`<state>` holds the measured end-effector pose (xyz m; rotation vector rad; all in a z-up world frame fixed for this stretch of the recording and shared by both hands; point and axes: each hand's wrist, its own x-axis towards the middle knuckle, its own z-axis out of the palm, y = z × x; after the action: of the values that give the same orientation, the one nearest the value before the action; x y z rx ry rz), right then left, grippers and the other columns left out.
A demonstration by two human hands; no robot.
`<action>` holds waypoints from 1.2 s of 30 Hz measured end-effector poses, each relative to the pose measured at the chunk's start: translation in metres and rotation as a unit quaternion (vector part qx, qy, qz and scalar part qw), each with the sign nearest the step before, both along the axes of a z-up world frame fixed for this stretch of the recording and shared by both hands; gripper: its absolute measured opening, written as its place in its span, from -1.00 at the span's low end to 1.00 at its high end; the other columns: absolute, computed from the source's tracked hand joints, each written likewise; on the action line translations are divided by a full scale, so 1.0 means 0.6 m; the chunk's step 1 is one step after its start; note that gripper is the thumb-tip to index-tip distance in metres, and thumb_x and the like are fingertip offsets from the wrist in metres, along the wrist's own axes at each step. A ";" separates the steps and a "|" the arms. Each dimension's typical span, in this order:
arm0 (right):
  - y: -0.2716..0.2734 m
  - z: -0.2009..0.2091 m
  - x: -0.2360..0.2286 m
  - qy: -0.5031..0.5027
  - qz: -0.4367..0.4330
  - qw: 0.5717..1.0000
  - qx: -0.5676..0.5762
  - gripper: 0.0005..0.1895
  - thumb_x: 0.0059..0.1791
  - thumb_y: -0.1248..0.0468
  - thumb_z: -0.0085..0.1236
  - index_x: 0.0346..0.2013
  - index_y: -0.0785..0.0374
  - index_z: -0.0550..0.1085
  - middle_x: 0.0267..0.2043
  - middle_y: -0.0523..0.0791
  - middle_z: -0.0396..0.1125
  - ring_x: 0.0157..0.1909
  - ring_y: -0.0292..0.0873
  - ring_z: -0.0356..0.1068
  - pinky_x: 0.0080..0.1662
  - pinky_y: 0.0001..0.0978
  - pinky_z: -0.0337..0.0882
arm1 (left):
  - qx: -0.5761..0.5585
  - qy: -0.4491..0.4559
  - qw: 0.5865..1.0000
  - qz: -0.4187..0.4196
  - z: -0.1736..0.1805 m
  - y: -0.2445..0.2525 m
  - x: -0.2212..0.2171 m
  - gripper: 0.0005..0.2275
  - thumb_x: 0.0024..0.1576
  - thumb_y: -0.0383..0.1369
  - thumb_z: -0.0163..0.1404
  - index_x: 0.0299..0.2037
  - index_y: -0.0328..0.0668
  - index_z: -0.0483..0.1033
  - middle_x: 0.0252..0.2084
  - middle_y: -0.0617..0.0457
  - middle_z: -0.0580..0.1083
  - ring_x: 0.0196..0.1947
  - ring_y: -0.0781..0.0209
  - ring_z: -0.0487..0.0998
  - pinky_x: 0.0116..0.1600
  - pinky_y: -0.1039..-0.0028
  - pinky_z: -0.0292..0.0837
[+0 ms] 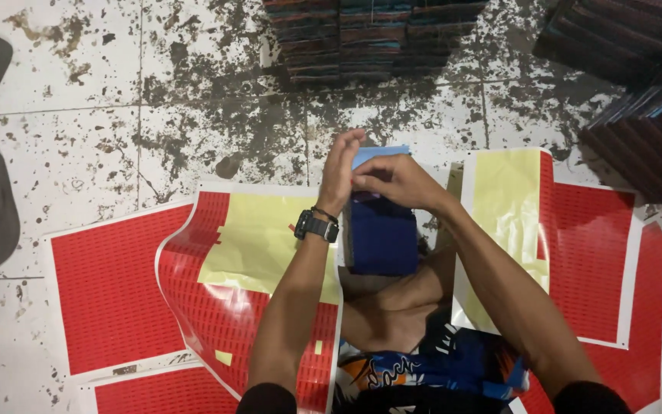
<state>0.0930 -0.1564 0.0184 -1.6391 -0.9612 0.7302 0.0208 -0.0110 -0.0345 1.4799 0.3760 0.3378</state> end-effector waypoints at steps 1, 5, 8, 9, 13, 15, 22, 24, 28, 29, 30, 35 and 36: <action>-0.001 -0.005 0.004 0.000 -0.001 1.000 0.000 -0.85 0.05 0.30 0.24 -0.10 0.23 0.62 -0.38 0.01 0.53 -0.32 -0.23 0.49 -0.25 -0.29 0.47 | 0.000 0.000 1.000 -0.001 -0.001 -0.001 0.002 -0.62 0.34 -0.10 -0.19 0.23 -0.10 0.42 0.18 -0.24 0.46 0.31 -0.23 0.33 0.40 0.00 0.11; -0.003 -0.009 0.009 0.007 -0.018 0.999 -0.030 -0.90 0.02 0.28 0.28 -0.20 0.21 0.64 -0.49 -0.07 0.51 -0.39 -0.29 0.46 -0.32 -0.41 0.44 | 0.007 0.021 0.999 0.027 -0.002 -0.003 0.000 -0.62 0.34 -0.07 -0.22 0.21 -0.07 0.43 0.15 -0.23 0.48 0.29 -0.24 0.35 0.38 -0.01 0.14; -0.004 -0.011 0.011 0.028 -0.017 0.999 -0.039 -0.91 0.03 0.28 0.27 -0.21 0.22 0.63 -0.50 -0.10 0.50 -0.39 -0.33 0.43 -0.33 -0.45 0.43 | 0.028 0.035 0.997 0.065 -0.004 -0.004 0.001 -0.65 0.34 -0.08 -0.21 0.16 -0.06 0.44 0.08 -0.19 0.52 0.22 -0.21 0.43 0.30 0.01 0.24; -0.004 -0.013 0.014 0.036 -0.012 0.998 -0.043 -0.91 0.04 0.29 0.25 -0.22 0.23 0.62 -0.50 -0.12 0.48 -0.38 -0.35 0.41 -0.34 -0.48 0.42 | 0.036 0.033 0.995 0.092 -0.005 -0.003 0.002 -0.68 0.34 -0.11 -0.20 0.12 -0.05 0.45 0.03 -0.15 0.55 0.16 -0.18 0.49 0.25 0.02 0.32; -0.003 -0.013 0.017 0.023 -0.007 0.998 -0.064 -0.88 0.08 0.29 0.17 -0.19 0.27 0.60 -0.47 -0.06 0.49 -0.37 -0.31 0.39 -0.33 -0.41 0.41 | 0.083 0.030 0.980 0.180 -0.015 0.000 -0.006 -0.81 0.32 -0.23 -0.12 -0.01 -0.04 0.50 -0.17 -0.01 0.59 -0.06 0.07 0.61 0.07 0.23 0.49; 0.003 0.002 0.018 -0.093 -0.045 0.990 -0.093 -0.89 0.10 0.37 0.07 -0.18 0.33 0.55 -0.37 0.12 0.47 -0.27 0.12 0.51 -0.21 -0.06 0.48 | 0.095 0.056 0.960 0.256 -0.032 0.010 -0.008 -0.82 0.32 -0.27 -0.16 -0.02 -0.07 0.46 -0.24 0.01 0.58 -0.19 0.16 0.63 -0.11 0.40 0.56; 0.033 -0.028 0.049 -0.210 -0.036 0.960 -0.182 -0.87 0.11 0.26 0.06 -0.21 0.24 0.52 -0.34 0.02 0.44 -0.20 0.14 0.50 -0.20 -0.04 0.47 | 0.314 0.058 0.929 0.186 0.020 -0.006 -0.055 -0.89 0.05 -0.33 0.06 -0.24 0.03 0.55 -0.34 0.05 0.55 -0.33 0.05 0.64 -0.24 0.23 0.58; 0.038 -0.035 0.049 -0.215 -0.038 0.946 -0.238 -0.81 0.13 0.19 0.04 -0.18 0.21 0.54 -0.32 -0.03 0.43 -0.18 0.08 0.50 -0.17 0.00 0.49 | 0.372 0.078 0.913 0.145 0.013 -0.007 -0.062 -0.90 0.08 -0.27 0.06 -0.23 0.07 0.54 -0.34 0.11 0.52 -0.30 0.03 0.63 -0.22 0.18 0.60; 0.048 -0.068 0.057 -0.216 -0.034 0.940 -0.264 -0.77 0.14 0.19 0.00 -0.13 0.27 0.53 -0.25 0.07 0.42 -0.08 0.24 0.48 -0.08 0.23 0.48 | 0.425 0.086 0.891 0.137 0.010 -0.011 -0.065 -0.89 0.14 -0.24 0.00 -0.20 0.08 0.53 -0.34 0.11 0.51 -0.28 0.03 0.63 -0.19 0.24 0.59; 0.050 -0.072 0.058 -0.218 -0.041 0.937 -0.270 -0.79 0.13 0.18 0.00 -0.16 0.22 0.53 -0.25 0.02 0.43 -0.08 0.22 0.49 -0.09 0.22 0.49 | 0.456 0.075 0.876 0.139 0.006 -0.012 -0.065 -0.87 0.16 -0.25 -0.03 -0.16 0.07 0.54 -0.32 0.09 0.51 -0.27 0.02 0.62 -0.20 0.23 0.59; 0.051 -0.076 0.058 -0.221 -0.049 0.934 -0.276 -0.81 0.13 0.18 0.00 -0.18 0.18 0.53 -0.25 -0.03 0.43 -0.08 0.20 0.50 -0.10 0.21 0.49 | 0.486 0.065 0.860 0.141 0.002 -0.014 -0.065 -0.85 0.19 -0.26 -0.05 -0.13 0.06 0.55 -0.30 0.07 0.50 -0.26 0.00 0.62 -0.21 0.22 0.59; 0.062 -0.084 0.051 -0.235 -0.074 0.922 -0.299 -0.84 0.12 0.18 -0.01 -0.22 0.13 0.51 -0.27 -0.05 0.40 -0.11 0.19 0.51 -0.09 0.21 0.49 | 0.605 0.046 0.773 0.185 -0.020 -0.019 -0.059 -0.81 0.10 -0.29 -0.02 -0.13 0.20 0.60 -0.36 0.13 0.43 -0.37 0.07 0.55 -0.35 0.26 0.53; 0.064 -0.085 0.049 -0.247 -0.081 0.913 -0.315 -0.84 0.11 0.15 0.00 -0.19 0.09 0.51 -0.26 -0.06 0.40 -0.11 0.19 0.52 -0.08 0.22 0.50 | 0.637 0.051 0.745 0.189 -0.018 -0.020 -0.060 -0.81 0.08 -0.27 -0.01 -0.15 0.24 0.61 -0.38 0.16 0.42 -0.39 0.11 0.53 -0.37 0.31 0.50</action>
<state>0.1222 -0.1179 -0.0325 -2.5264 -0.9688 0.5439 -0.0150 -0.0229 -0.0451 2.7893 0.5771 0.9686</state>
